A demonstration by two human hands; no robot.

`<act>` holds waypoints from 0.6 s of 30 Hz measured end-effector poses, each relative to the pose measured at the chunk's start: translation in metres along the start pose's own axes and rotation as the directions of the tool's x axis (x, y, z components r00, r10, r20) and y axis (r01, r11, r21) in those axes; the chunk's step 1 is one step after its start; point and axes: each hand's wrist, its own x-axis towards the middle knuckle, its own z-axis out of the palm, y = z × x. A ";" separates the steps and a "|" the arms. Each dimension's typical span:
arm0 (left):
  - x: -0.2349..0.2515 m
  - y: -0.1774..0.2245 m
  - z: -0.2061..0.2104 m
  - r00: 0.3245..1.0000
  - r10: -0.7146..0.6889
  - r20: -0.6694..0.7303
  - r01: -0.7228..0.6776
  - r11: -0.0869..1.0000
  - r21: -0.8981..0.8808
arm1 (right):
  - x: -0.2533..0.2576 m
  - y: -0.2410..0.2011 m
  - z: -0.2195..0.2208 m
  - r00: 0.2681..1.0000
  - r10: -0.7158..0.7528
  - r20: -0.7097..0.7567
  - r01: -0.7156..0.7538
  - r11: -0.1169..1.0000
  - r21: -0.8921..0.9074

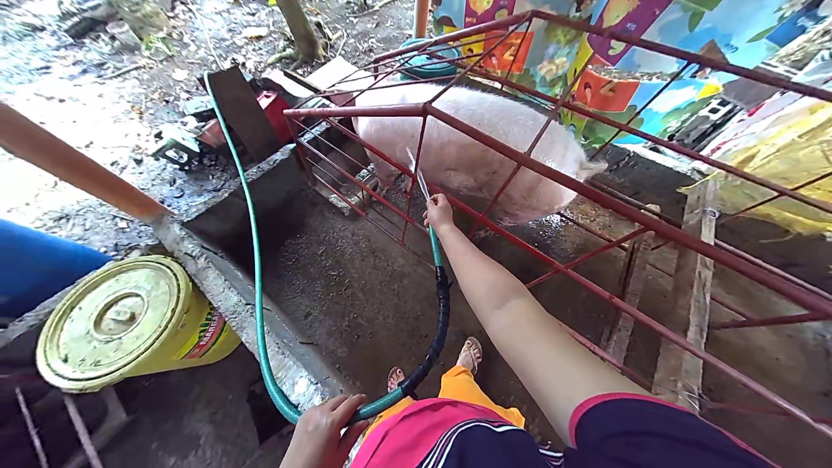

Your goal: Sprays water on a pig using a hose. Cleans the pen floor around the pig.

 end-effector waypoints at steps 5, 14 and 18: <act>-0.010 -0.005 -0.001 0.999 -0.026 -0.027 0.027 0.999 0.017 | -0.003 -0.004 0.022 0.999 0.003 0.032 -0.003 1.000 0.003; -0.018 -0.011 -0.005 0.992 -0.055 -0.112 0.062 0.997 0.054 | 0.006 0.006 0.042 0.998 0.057 0.025 -0.054 0.992 -0.112; -0.022 -0.012 -0.002 0.992 -0.073 -0.099 0.080 0.995 0.062 | 0.004 0.008 0.045 0.999 0.035 0.003 -0.034 0.992 -0.122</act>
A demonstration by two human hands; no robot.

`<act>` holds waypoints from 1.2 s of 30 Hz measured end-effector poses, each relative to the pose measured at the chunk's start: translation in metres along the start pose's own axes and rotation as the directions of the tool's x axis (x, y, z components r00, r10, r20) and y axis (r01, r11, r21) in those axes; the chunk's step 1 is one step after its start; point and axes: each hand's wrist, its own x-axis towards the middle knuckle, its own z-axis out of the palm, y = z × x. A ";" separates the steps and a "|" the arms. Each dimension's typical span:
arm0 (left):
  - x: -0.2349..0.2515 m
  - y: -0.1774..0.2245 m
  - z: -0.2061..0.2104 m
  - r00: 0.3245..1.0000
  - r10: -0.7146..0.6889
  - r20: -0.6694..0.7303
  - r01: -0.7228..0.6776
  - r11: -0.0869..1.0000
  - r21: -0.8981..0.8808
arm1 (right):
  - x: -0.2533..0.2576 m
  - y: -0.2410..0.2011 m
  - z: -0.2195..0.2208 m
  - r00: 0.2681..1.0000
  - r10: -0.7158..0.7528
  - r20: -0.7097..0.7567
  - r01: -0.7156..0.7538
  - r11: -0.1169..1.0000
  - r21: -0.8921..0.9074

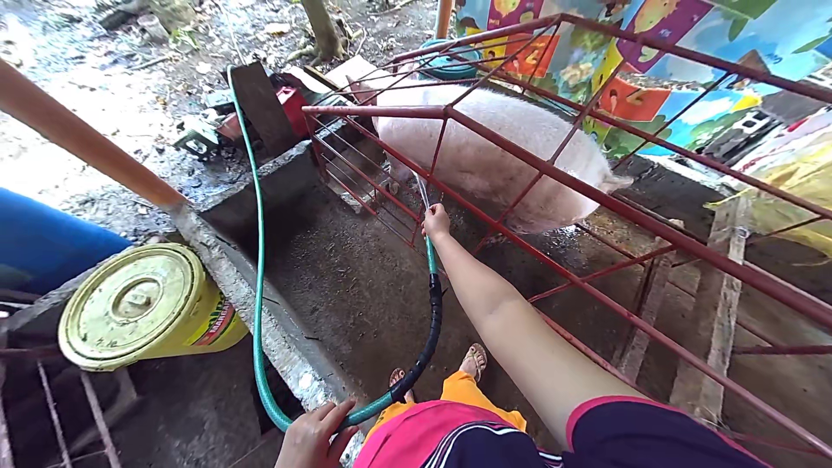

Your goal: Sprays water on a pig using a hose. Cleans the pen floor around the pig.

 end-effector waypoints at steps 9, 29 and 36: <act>-0.002 0.002 -0.002 1.000 0.002 0.003 -0.001 1.000 -0.009 | -0.001 0.004 0.005 0.999 -0.026 0.048 0.026 1.000 0.001; -0.007 -0.001 0.002 0.999 0.040 -0.037 -0.037 0.997 0.073 | -0.005 0.037 -0.005 0.995 0.095 0.013 -0.095 0.995 0.027; -0.009 -0.002 -0.002 1.000 0.014 -0.027 -0.013 0.999 0.043 | -0.010 0.013 0.004 0.998 0.007 0.057 -0.009 0.999 0.039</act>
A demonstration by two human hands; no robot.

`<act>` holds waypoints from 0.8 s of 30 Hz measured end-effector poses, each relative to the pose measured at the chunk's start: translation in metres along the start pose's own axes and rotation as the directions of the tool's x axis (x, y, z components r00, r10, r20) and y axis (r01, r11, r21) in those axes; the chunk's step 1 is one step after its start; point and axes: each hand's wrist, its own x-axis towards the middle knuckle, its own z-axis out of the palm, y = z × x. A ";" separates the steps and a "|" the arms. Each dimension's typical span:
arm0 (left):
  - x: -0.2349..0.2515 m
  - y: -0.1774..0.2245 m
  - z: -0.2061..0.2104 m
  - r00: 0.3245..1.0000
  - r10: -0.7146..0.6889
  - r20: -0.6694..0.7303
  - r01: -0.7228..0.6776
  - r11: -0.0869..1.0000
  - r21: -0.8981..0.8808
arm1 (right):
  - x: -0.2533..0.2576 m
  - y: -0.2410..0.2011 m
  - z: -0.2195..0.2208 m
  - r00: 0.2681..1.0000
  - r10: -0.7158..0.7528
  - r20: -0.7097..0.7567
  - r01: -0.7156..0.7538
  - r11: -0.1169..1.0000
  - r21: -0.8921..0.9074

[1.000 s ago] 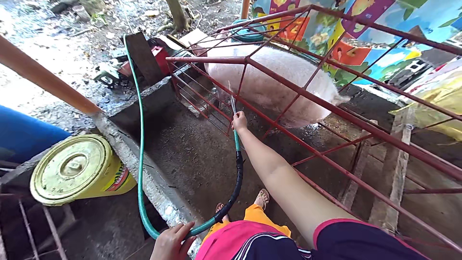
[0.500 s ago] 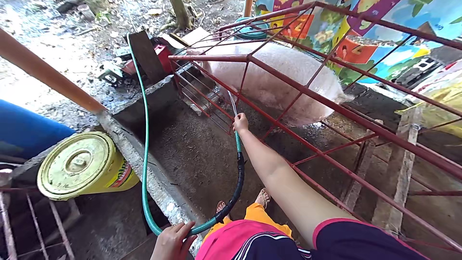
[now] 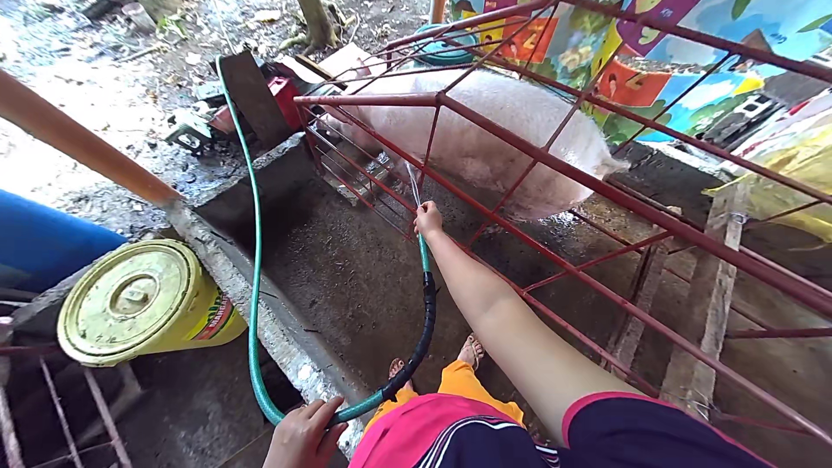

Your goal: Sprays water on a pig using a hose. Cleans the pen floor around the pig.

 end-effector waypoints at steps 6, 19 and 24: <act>-0.006 -0.004 0.000 1.000 -0.011 -0.019 0.012 1.000 0.009 | 0.001 -0.028 0.021 0.994 -0.093 0.061 0.094 0.996 -0.005; -0.008 -0.003 0.003 0.991 -0.031 -0.130 0.034 0.999 0.028 | -0.008 -0.077 0.038 0.979 -0.191 0.070 0.194 0.980 -0.037; 0.000 0.001 0.004 0.990 -0.021 -0.142 0.024 1.000 0.014 | 0.004 -0.058 0.026 0.992 -0.123 0.019 0.124 0.987 -0.105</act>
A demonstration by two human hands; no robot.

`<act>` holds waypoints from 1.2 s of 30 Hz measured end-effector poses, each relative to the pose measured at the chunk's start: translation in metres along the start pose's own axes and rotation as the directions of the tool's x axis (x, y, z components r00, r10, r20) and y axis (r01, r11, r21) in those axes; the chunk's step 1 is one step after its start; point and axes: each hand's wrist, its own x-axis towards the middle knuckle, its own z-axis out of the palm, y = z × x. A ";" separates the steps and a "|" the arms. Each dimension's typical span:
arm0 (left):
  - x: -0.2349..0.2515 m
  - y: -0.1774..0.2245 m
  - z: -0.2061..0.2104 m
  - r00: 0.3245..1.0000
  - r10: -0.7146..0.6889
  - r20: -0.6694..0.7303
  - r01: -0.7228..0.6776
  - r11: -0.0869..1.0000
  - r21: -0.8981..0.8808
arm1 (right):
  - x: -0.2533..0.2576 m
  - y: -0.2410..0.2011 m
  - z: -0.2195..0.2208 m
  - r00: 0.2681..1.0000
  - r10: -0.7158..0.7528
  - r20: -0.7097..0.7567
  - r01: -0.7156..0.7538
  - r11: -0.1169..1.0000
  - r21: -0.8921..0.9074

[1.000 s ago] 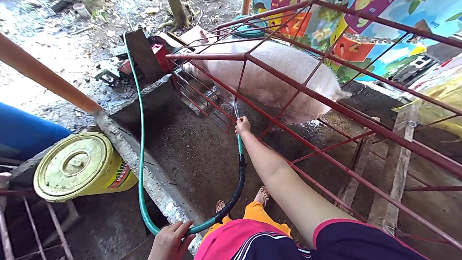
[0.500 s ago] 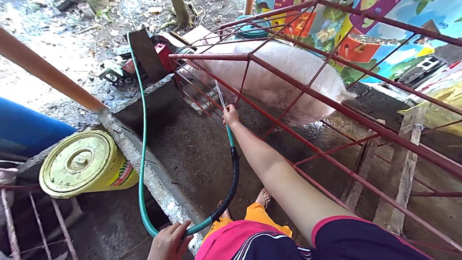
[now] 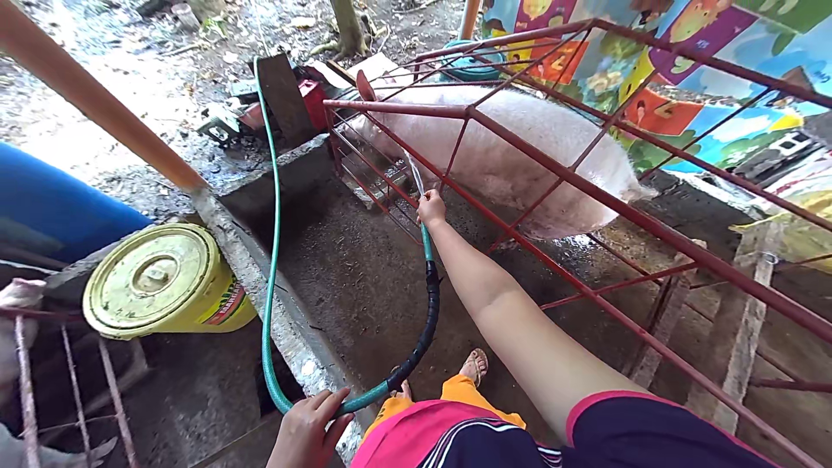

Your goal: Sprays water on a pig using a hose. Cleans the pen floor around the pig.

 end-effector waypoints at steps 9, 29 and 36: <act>0.021 0.011 0.014 0.998 0.064 -0.022 -0.065 0.997 -0.037 | 0.007 -0.019 -0.039 0.995 -0.087 -0.056 0.090 0.994 0.063; 0.019 0.011 0.016 0.996 0.080 -0.036 -0.082 0.996 -0.039 | 0.000 0.015 -0.064 0.995 0.016 -0.102 -0.008 0.997 0.082; 0.018 0.014 0.020 0.995 0.095 0.042 -0.093 0.994 -0.059 | -0.014 0.069 -0.073 0.984 0.148 -0.102 -0.134 0.982 0.134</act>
